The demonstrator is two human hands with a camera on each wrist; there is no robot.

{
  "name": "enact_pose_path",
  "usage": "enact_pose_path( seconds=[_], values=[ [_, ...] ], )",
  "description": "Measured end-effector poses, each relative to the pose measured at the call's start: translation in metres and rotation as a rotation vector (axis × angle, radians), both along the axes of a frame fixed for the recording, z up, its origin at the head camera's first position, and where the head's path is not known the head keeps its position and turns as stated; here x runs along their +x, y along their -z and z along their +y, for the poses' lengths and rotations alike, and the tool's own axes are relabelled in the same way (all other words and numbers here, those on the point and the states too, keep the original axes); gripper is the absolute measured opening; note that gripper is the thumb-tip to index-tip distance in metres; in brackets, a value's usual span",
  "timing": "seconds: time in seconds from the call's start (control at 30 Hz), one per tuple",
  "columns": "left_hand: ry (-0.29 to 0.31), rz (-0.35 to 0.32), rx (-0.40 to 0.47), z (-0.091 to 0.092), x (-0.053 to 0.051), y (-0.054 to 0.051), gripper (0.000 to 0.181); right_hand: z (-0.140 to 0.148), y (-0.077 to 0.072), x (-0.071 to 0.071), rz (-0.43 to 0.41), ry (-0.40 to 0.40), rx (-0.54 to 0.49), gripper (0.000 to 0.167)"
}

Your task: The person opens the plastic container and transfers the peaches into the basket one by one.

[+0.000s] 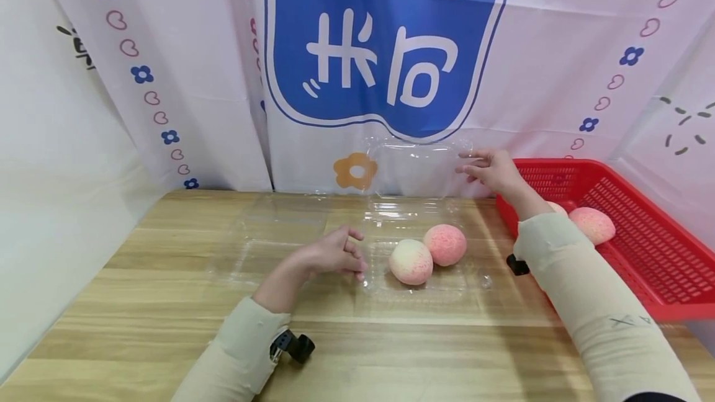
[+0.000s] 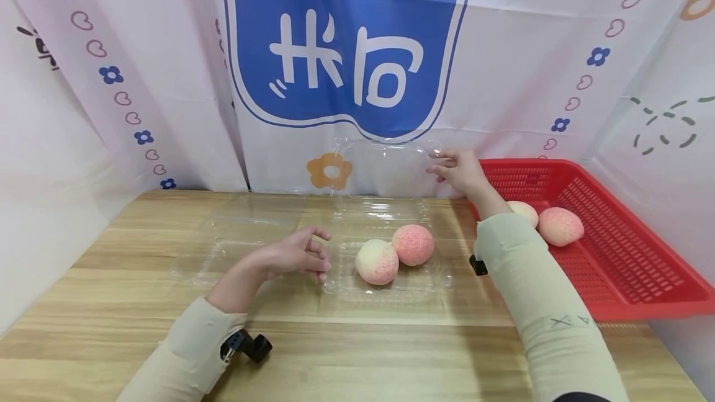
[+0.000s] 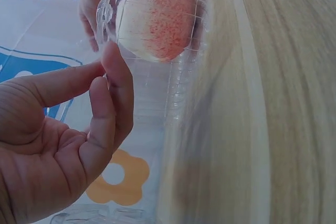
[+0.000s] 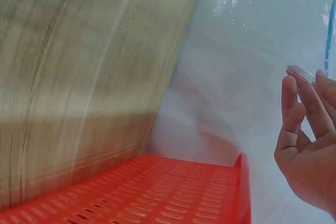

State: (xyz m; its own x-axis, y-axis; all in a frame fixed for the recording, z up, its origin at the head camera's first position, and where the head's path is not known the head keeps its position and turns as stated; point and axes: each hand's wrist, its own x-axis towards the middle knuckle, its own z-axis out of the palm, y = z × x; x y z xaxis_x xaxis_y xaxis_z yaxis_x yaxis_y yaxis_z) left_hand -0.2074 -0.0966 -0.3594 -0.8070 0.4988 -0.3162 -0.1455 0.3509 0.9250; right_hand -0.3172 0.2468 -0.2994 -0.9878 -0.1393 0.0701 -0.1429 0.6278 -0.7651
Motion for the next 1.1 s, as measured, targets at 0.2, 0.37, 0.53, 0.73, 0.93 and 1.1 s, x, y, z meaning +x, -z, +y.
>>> enact_pose_path(
  seconds=[0.2,0.37,0.53,0.73,0.93,1.1],
  values=[
    [-0.022,-0.039,0.02,0.002,-0.001,0.003,0.056,-0.002,0.007,-0.004,-0.019,0.008,-0.061,0.044],
    [-0.043,-0.047,0.035,0.005,-0.001,0.005,0.054,-0.003,0.012,-0.004,-0.103,0.002,-0.054,0.05],
    [-0.067,-0.043,0.043,0.007,-0.003,0.009,0.055,-0.003,0.012,-0.003,-0.16,-0.041,-0.014,0.054],
    [-0.086,-0.052,0.042,0.008,-0.003,0.008,0.054,0.0,0.003,0.004,-0.195,-0.031,0.06,0.058],
    [-0.07,-0.057,0.044,0.008,-0.003,0.009,0.053,0.004,-0.013,0.017,-0.187,-0.048,0.066,0.058],
    [-0.058,-0.072,0.06,0.007,-0.003,0.009,0.052,0.002,-0.03,0.035,-0.105,-0.108,0.095,0.059]
  ],
)
